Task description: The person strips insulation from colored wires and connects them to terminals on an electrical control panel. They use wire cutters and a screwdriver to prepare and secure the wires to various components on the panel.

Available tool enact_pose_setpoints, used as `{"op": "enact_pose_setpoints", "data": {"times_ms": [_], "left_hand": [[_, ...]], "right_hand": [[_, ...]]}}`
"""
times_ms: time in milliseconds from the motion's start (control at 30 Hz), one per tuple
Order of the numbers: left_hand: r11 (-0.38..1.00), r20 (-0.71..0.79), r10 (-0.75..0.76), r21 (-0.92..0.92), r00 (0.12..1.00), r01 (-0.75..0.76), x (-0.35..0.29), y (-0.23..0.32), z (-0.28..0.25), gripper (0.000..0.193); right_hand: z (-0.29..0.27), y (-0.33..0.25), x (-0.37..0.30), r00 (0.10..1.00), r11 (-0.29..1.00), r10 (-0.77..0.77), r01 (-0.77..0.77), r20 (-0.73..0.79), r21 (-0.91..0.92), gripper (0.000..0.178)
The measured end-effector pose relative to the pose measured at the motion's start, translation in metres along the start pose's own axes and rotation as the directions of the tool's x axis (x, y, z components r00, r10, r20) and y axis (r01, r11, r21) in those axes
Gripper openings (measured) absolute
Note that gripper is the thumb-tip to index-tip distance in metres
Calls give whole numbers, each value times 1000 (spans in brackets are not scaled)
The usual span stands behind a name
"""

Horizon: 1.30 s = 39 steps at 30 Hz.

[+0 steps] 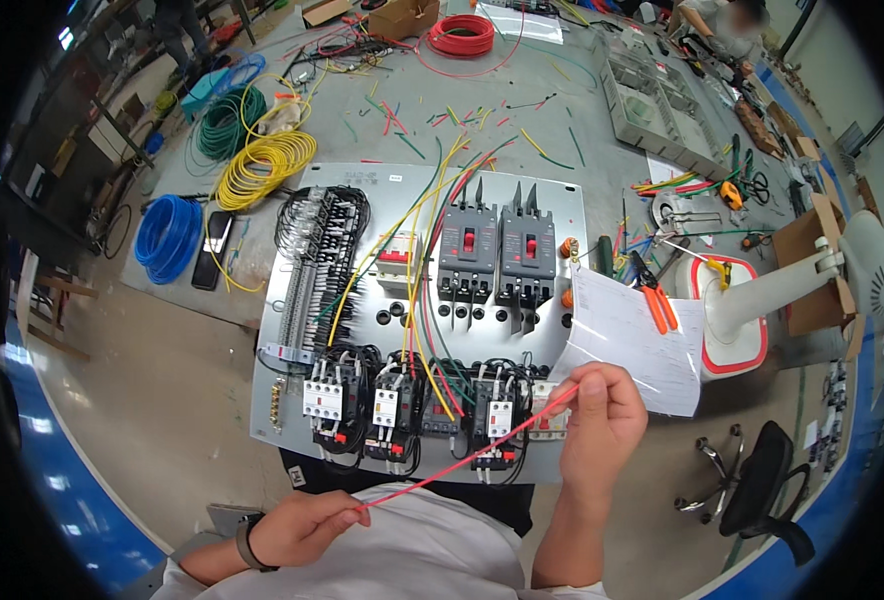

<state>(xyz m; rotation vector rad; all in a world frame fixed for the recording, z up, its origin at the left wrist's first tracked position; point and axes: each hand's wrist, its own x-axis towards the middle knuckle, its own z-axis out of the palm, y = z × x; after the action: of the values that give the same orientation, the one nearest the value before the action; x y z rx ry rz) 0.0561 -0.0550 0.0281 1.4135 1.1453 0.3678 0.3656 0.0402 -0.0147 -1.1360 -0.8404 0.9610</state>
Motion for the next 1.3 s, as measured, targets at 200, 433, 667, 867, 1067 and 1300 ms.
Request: {"op": "enact_pose_setpoints", "data": {"times_ms": [200,433,667,867,1067,1300], "left_hand": [[999,-7,33,10,999,-33,-3,14,13,17],[998,-66,57,18,996,-56,10,28,32,19],[997,98,51,50,994,-56,1,26,27,18],[980,20,188,54,982,-189,31,28,28,13],[866,-38,450,263,892,-426,34,20,21,11],[857,-122,482,272,868,-438,41,24,20,14]], "right_hand": [[-4,-6,-16,991,978,123,-131,54,162,18],[11,-20,-65,906,969,189,-235,379,78,9],[-12,-23,-58,956,967,106,-163,273,195,9],[12,-15,-84,877,941,218,-305,429,144,6],[10,-21,-69,905,943,191,-276,381,184,10],[23,-20,-81,837,934,211,-325,505,148,16]]}}
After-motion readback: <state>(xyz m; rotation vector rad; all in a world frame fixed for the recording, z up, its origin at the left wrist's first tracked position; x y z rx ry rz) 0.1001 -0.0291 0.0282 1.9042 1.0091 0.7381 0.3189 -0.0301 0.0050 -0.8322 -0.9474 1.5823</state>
